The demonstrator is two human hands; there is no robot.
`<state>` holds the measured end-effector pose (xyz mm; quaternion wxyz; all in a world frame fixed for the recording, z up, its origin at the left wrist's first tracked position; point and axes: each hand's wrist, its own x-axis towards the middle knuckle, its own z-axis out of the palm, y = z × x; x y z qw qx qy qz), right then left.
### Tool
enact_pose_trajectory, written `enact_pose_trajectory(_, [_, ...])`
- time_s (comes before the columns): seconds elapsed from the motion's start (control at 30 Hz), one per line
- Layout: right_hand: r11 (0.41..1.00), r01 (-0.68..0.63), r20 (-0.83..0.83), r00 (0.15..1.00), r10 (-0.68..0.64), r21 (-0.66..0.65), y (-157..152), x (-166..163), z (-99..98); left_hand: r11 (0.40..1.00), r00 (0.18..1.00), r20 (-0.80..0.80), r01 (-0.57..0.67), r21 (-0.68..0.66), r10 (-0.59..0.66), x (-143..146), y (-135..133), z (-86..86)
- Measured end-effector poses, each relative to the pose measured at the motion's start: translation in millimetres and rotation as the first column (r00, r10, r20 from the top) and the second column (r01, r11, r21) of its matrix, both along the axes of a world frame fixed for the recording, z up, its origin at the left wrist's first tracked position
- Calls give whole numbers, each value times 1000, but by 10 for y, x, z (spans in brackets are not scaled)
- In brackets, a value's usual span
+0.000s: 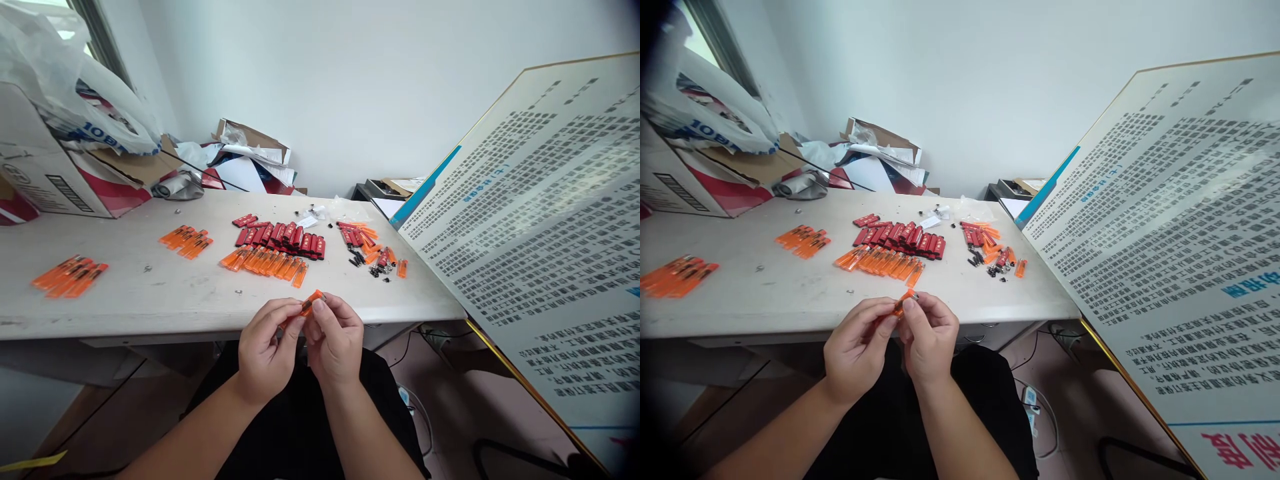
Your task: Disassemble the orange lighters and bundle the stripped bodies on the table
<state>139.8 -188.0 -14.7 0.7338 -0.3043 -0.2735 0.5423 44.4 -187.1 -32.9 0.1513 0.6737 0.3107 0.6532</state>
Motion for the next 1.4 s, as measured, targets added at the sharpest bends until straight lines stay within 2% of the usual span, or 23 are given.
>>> enact_pose_trajectory(0.33, [1000,-12,-43,999,11,-17,-7,3,19,998,998,-23,-59,28,59,13,-38,39])
enact_pose_trajectory(0.63, [1000,-10,-51,999,9,-5,-17,2,22,998,998,-19,-56,15,56,18,-49,39])
enact_pose_trajectory(0.77, [1000,-24,-75,997,24,-1,-8,31,17,999,1000,11,-12,-40,13,21,-67,45])
enact_pose_trajectory(0.87, [997,-64,-88,994,60,-42,2,68,21,983,994,41,111,-144,-106,-3,-49,72])
enact_pose_trajectory(0.97, [984,-146,-102,985,136,-97,17,106,22,910,956,67,291,-296,-284,-42,-1,103])
enact_pose_trajectory(1.07, [962,-247,-106,966,235,-113,36,131,14,788,898,159,437,-434,-411,-53,30,116])
enact_pose_trajectory(1.2, [952,-282,-84,958,273,-119,42,131,1,606,837,392,547,-578,-382,-10,7,122])
enact_pose_trajectory(1.3, [964,-238,-53,971,233,-119,32,109,-1,552,807,483,587,-593,-339,23,-16,148])
enact_pose_trajectory(1.4, [974,-190,-12,982,190,-125,26,93,2,547,795,498,602,-581,-347,44,-24,169])
